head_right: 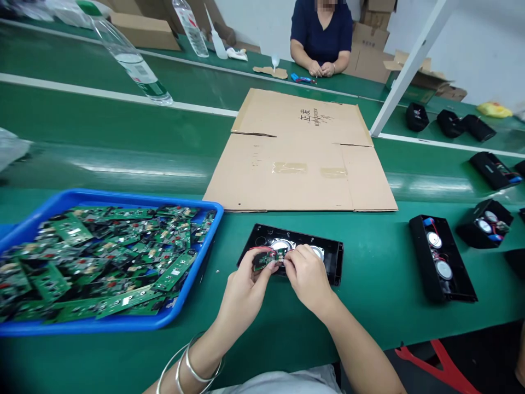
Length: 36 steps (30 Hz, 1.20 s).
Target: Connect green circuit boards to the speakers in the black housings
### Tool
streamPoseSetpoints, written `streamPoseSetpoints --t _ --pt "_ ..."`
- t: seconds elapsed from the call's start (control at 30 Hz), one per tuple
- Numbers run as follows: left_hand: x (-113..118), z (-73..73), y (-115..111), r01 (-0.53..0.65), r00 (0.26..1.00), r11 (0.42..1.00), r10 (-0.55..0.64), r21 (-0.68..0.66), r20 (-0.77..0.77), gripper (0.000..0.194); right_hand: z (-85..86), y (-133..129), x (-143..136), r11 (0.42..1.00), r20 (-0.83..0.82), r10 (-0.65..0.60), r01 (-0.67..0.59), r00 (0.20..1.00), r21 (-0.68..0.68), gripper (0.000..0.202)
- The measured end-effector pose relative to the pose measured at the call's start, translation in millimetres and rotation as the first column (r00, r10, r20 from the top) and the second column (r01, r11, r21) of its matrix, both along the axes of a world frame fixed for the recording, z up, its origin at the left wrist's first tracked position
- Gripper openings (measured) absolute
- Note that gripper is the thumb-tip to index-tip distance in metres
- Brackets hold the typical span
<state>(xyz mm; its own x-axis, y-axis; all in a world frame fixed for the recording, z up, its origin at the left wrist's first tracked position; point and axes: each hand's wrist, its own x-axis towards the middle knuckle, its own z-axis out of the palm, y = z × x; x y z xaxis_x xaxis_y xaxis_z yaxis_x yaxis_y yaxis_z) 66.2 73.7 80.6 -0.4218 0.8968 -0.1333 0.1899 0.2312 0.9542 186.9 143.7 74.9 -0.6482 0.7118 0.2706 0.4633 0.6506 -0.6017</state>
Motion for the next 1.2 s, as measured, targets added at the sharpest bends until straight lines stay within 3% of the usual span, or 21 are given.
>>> streamPoseSetpoints --t 0.43,0.57,0.7,0.8,0.87,0.97,1.03,1.13,1.2 --pt "5.3 -14.6 0.2 -0.132 0.971 0.99 0.119 0.047 0.208 0.018 -3.6 -3.8 -6.0 0.999 -0.019 -0.024 0.025 1.0 0.042 0.023" --pt "2.9 -10.9 1.8 -0.111 0.968 0.993 0.099 0.041 0.231 0.019 -1.8 -2.2 -6.5 0.998 -0.017 -0.036 0.036 0.999 0.049 0.025" --pt "-4.3 -1.9 3.1 -0.013 0.963 1.0 0.011 0.007 0.269 0.025 9.6 4.0 14.8 1.0 -0.029 -0.011 0.011 1.0 -0.005 0.021" --pt "-11.3 1.6 3.7 0.004 0.959 0.999 0.011 -0.051 0.284 0.03 15.3 9.1 41.9 0.986 -0.013 -0.148 0.149 0.989 0.074 0.023" --pt "-15.5 2.8 5.9 -0.012 0.957 0.996 0.038 -0.09 0.287 0.033 14.4 12.4 55.3 0.978 0.092 -0.179 0.167 0.979 0.125 0.039" --pt "-20.2 5.9 12.6 -0.039 0.949 0.992 0.074 -0.118 0.307 0.036 9.4 18.0 58.4 0.992 0.348 -0.084 0.046 0.934 0.117 0.088" --pt "-22.0 9.3 16.1 -0.041 0.944 0.989 0.084 -0.143 0.317 0.038 7.7 19.7 51.5 0.996 0.474 -0.039 -0.005 0.88 0.091 0.109" --pt "-23.5 10.1 13.0 -0.004 0.957 0.979 0.063 -0.205 0.283 0.043 9.6 14.8 40.9 0.997 0.535 -0.048 0.009 0.844 0.075 0.109" --pt "-26.0 1.1 9.2 0.061 0.974 0.973 -0.008 -0.225 0.228 0.045 9.8 7.8 39.0 0.998 0.503 -0.044 0.013 0.863 0.064 0.104"
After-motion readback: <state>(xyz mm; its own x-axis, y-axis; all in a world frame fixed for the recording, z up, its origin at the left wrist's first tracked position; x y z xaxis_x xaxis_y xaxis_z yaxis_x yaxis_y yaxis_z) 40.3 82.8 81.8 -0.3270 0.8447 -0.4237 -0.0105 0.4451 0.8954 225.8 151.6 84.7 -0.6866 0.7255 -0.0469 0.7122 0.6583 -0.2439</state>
